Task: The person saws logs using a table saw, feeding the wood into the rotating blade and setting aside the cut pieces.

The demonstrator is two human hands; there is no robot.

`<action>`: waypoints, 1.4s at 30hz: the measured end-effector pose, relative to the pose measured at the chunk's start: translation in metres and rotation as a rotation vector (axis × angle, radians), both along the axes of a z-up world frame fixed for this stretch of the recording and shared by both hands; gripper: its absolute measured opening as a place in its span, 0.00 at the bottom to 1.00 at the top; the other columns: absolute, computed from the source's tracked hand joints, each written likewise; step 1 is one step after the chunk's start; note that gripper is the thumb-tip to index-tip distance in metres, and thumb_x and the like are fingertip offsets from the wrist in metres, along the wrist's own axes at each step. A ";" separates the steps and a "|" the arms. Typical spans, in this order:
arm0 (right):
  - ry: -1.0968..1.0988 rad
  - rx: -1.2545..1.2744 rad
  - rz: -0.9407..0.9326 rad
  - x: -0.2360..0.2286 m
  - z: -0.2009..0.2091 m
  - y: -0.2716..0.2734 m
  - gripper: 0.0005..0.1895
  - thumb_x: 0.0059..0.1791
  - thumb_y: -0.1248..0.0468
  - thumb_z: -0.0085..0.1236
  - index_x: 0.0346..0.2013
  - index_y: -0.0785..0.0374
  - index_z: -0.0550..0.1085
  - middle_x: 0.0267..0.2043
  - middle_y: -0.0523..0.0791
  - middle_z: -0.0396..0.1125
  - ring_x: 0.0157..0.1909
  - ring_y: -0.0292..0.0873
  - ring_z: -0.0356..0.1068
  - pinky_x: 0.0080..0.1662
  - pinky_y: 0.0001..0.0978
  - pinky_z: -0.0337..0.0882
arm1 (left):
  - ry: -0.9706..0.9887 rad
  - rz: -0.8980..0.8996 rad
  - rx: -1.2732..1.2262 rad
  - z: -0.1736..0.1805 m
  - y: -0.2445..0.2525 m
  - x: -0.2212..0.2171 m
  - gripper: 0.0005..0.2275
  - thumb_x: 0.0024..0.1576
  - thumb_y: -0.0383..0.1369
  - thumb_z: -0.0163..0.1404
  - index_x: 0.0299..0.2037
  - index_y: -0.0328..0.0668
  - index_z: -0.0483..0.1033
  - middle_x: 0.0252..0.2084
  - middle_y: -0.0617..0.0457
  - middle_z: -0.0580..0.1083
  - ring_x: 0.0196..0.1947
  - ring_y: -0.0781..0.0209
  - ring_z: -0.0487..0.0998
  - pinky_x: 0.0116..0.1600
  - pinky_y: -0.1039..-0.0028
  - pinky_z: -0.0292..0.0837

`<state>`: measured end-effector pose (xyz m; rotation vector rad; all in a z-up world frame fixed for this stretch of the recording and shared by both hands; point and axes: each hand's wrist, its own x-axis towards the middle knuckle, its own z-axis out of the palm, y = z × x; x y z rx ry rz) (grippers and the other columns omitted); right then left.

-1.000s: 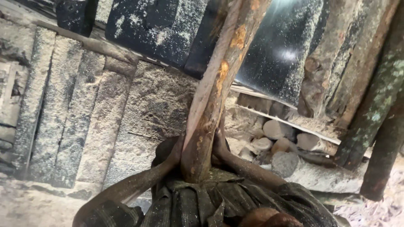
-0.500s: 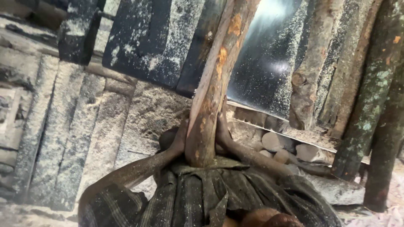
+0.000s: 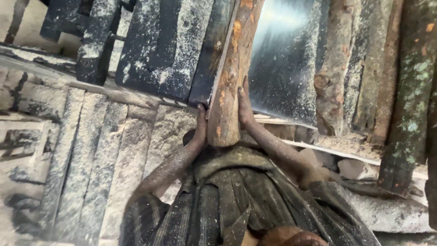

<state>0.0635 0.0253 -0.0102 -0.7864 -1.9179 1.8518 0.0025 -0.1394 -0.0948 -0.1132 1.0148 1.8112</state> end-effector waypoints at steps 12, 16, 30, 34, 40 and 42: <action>0.075 0.167 -0.246 0.080 -0.037 -0.075 0.39 0.60 0.43 0.37 0.73 0.74 0.60 0.75 0.60 0.59 0.76 0.57 0.57 0.74 0.43 0.57 | 0.917 0.257 0.169 0.076 -0.024 0.037 0.36 0.67 0.58 0.40 0.74 0.34 0.54 0.75 0.36 0.57 0.75 0.39 0.60 0.75 0.49 0.62; 0.154 -0.002 -0.272 0.070 -0.046 -0.058 0.39 0.59 0.47 0.40 0.73 0.77 0.55 0.74 0.60 0.57 0.74 0.56 0.59 0.72 0.43 0.59 | 1.228 0.287 0.110 0.077 -0.014 0.018 0.32 0.71 0.55 0.34 0.75 0.34 0.54 0.76 0.36 0.57 0.78 0.39 0.57 0.82 0.53 0.53; 0.121 0.130 -0.334 0.007 -0.060 0.045 0.37 0.59 0.51 0.40 0.78 0.69 0.49 0.78 0.56 0.54 0.77 0.53 0.56 0.73 0.39 0.55 | 1.204 0.310 0.067 0.086 0.068 -0.039 0.31 0.72 0.52 0.31 0.72 0.29 0.60 0.75 0.36 0.62 0.78 0.40 0.60 0.81 0.56 0.52; 0.204 -0.152 -0.437 -0.024 -0.062 0.074 0.36 0.59 0.53 0.39 0.77 0.62 0.43 0.79 0.52 0.44 0.77 0.49 0.50 0.72 0.38 0.55 | 1.129 0.393 0.113 0.076 0.115 -0.063 0.32 0.70 0.54 0.29 0.72 0.32 0.61 0.75 0.38 0.62 0.77 0.41 0.61 0.82 0.56 0.55; 0.094 0.147 -0.524 -0.064 -0.097 0.147 0.35 0.59 0.52 0.40 0.78 0.66 0.50 0.78 0.55 0.54 0.77 0.50 0.54 0.73 0.40 0.54 | 1.141 0.442 -0.032 0.058 0.169 -0.095 0.34 0.71 0.56 0.25 0.73 0.31 0.60 0.76 0.36 0.60 0.78 0.41 0.59 0.82 0.55 0.50; 0.175 0.158 -0.523 -0.077 -0.114 0.169 0.35 0.60 0.53 0.41 0.78 0.66 0.49 0.80 0.55 0.48 0.79 0.51 0.50 0.75 0.40 0.50 | 1.106 0.446 -0.057 0.049 0.188 -0.109 0.34 0.71 0.56 0.27 0.72 0.31 0.61 0.75 0.36 0.62 0.78 0.42 0.61 0.81 0.55 0.52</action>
